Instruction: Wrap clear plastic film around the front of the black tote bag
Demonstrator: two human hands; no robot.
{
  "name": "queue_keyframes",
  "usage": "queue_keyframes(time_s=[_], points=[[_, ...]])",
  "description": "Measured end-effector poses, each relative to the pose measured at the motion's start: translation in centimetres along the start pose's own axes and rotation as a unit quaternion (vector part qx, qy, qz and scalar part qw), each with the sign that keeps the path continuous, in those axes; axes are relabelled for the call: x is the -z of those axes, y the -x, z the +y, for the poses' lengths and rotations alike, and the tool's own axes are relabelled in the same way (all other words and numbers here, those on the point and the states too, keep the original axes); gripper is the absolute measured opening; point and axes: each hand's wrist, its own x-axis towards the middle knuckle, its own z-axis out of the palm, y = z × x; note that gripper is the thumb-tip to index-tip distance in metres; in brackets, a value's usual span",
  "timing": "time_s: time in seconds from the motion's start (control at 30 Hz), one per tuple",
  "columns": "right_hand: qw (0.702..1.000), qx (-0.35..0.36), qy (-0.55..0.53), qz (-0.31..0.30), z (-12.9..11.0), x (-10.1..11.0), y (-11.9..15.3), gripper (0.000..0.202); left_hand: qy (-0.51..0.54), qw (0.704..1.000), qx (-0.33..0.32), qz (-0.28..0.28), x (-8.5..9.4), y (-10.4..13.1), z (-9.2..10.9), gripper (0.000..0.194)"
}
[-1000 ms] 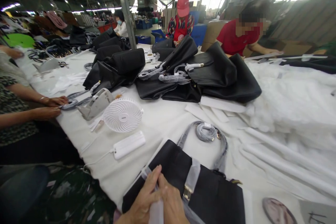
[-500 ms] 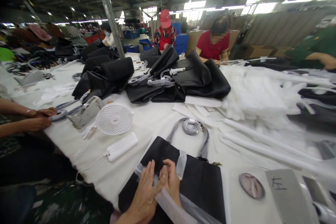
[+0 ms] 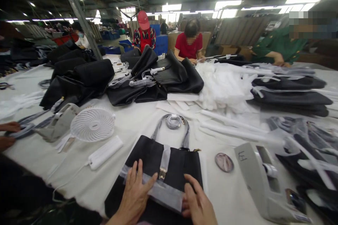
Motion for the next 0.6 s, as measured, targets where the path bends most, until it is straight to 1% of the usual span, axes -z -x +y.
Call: queue_keyframes(time_s=[0.1,0.17,0.23,0.27,0.3,0.37,0.43,0.47,0.53,0.6], points=[[0.996,0.057,0.067,0.005,0.7,-1.4,0.4,0.074,-0.016,1.000,-0.015,0.007,0.0,0.0,-0.1,0.089],[0.991,0.069,0.109,0.018,1.2,-2.2,-0.2,0.071,-0.027,0.999,-0.023,0.013,-0.1,0.0,-0.2,0.089],[0.986,0.056,0.157,0.017,2.0,-2.5,-0.7,0.054,-0.037,0.999,-0.030,0.017,-0.3,0.0,-0.3,0.090],[0.982,0.060,0.180,0.016,2.6,-2.5,-0.9,0.044,-0.043,0.998,-0.034,0.020,-0.3,0.0,-0.3,0.089],[0.976,0.078,0.202,0.018,3.3,-2.3,-1.1,0.038,-0.049,0.998,-0.038,0.021,-0.4,0.0,-0.4,0.088],[0.957,0.158,0.242,0.032,4.9,-2.0,-1.1,0.035,-0.057,0.997,-0.043,0.014,-0.4,0.1,-0.4,0.082],[0.925,0.255,0.277,0.060,6.1,-1.6,-1.1,0.035,-0.058,0.997,-0.046,0.003,-0.4,0.1,-0.4,0.078],[0.908,0.290,0.294,0.070,6.6,-1.6,-1.1,0.035,-0.057,0.997,-0.049,-0.002,-0.4,0.2,-0.5,0.076],[0.879,0.335,0.331,0.072,6.8,-1.4,-1.1,0.034,-0.060,0.996,-0.062,-0.014,-0.4,0.3,-0.7,0.075],[0.859,0.353,0.366,0.055,6.5,-1.3,-1.1,0.031,-0.070,0.993,-0.088,-0.026,-0.3,0.5,-0.9,0.073]])
